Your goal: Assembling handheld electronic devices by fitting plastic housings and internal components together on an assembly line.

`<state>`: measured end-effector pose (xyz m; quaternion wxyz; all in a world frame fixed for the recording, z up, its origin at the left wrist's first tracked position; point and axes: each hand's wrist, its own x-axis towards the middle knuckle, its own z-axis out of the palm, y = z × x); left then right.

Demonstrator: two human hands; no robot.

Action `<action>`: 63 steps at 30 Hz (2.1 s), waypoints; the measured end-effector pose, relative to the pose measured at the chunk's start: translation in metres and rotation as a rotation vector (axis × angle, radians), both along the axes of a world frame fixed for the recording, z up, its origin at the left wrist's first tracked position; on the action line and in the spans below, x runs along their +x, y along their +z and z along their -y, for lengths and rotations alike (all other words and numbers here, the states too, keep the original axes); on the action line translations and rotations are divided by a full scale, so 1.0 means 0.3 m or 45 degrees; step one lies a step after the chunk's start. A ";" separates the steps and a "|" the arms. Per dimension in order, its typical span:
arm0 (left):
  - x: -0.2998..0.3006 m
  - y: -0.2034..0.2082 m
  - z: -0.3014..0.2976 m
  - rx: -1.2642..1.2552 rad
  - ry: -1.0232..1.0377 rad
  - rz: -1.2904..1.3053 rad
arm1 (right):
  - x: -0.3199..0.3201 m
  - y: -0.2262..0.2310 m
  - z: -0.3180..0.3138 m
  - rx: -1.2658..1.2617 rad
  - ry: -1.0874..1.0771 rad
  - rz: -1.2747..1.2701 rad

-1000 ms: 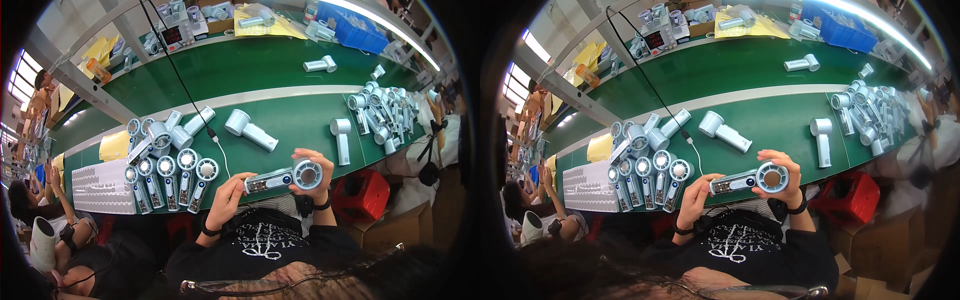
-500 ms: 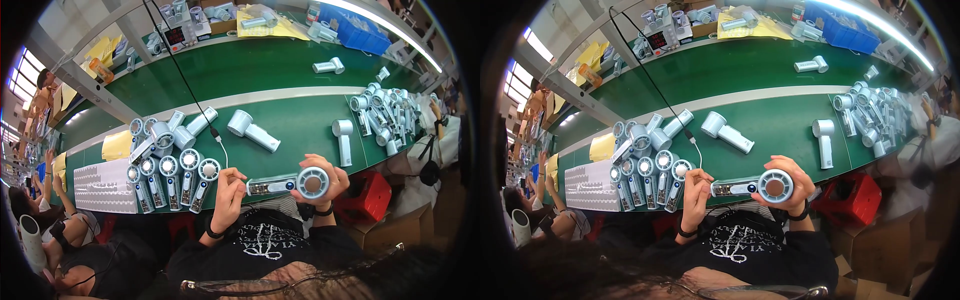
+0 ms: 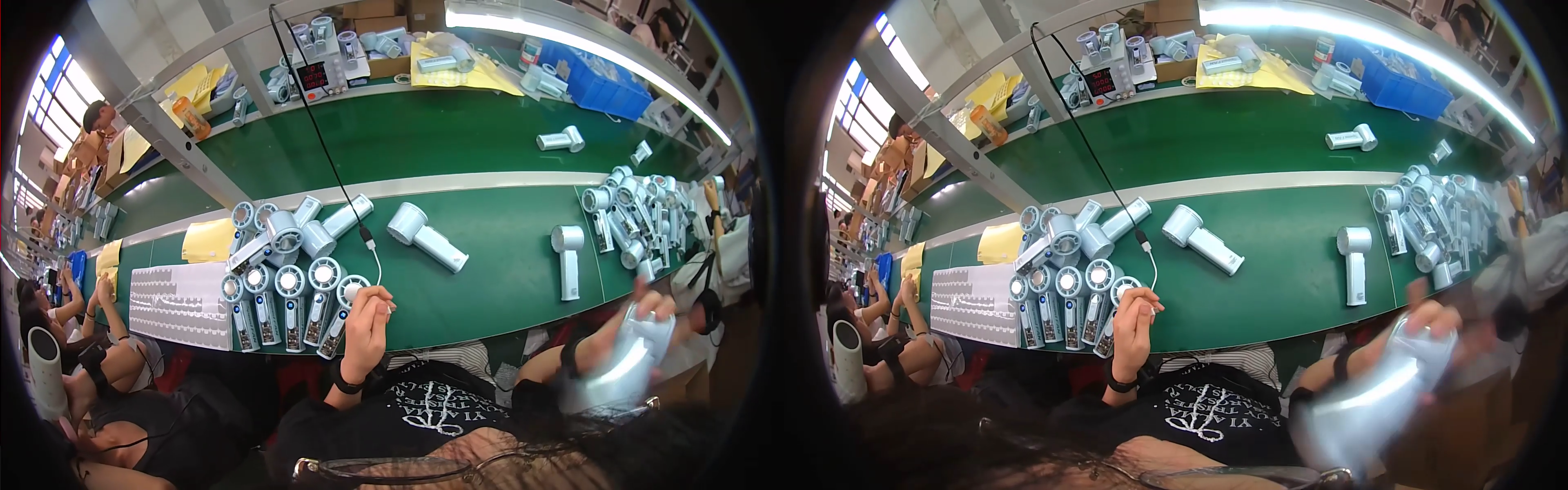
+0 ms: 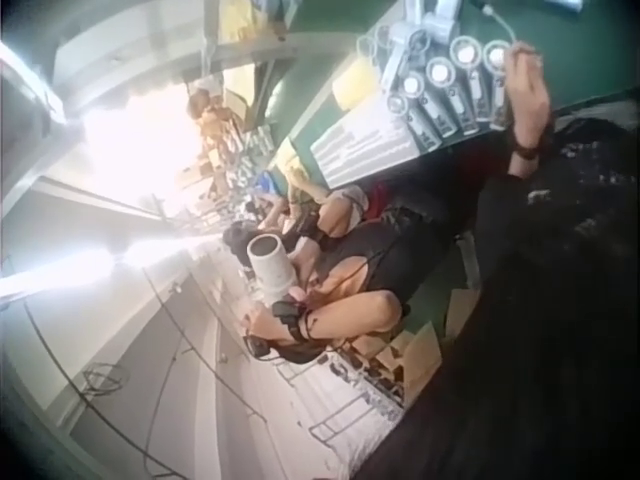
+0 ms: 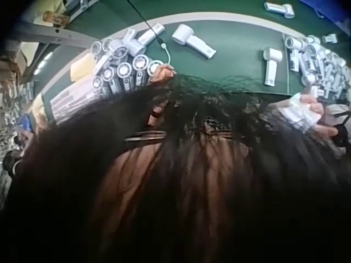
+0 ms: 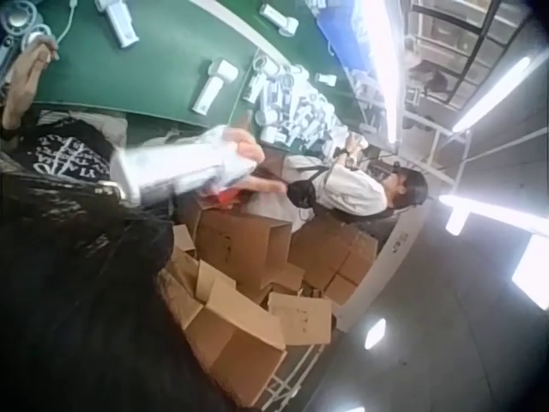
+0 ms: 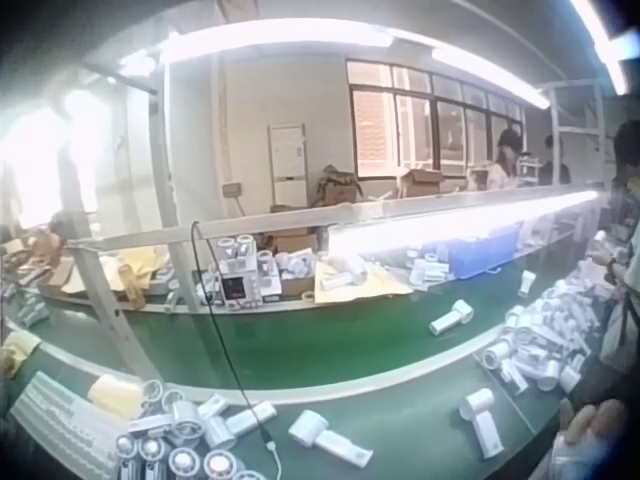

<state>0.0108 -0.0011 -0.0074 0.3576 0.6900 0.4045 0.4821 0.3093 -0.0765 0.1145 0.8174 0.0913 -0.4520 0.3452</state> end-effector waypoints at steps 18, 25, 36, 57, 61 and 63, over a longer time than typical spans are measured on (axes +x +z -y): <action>0.066 0.001 0.025 -0.110 -0.250 -0.014 | 0.043 -0.366 -0.249 -0.563 0.984 -0.851; 0.054 0.009 0.026 -0.160 -0.245 -0.034 | 0.117 -0.377 -0.419 -0.970 0.519 -0.243; 0.000 0.017 0.026 -0.137 -0.181 -0.029 | 0.137 -0.495 -1.186 -1.543 -1.205 1.024; -0.014 0.004 0.042 -0.142 -0.248 -0.009 | -0.212 -0.496 -0.461 -0.669 -0.812 2.122; -0.006 -0.006 0.054 -0.144 -0.240 0.044 | -0.225 -0.455 -0.391 -0.930 -0.729 2.127; -0.007 -0.017 0.068 -0.152 -0.204 0.112 | -0.233 -0.413 -0.361 -1.459 -0.474 1.930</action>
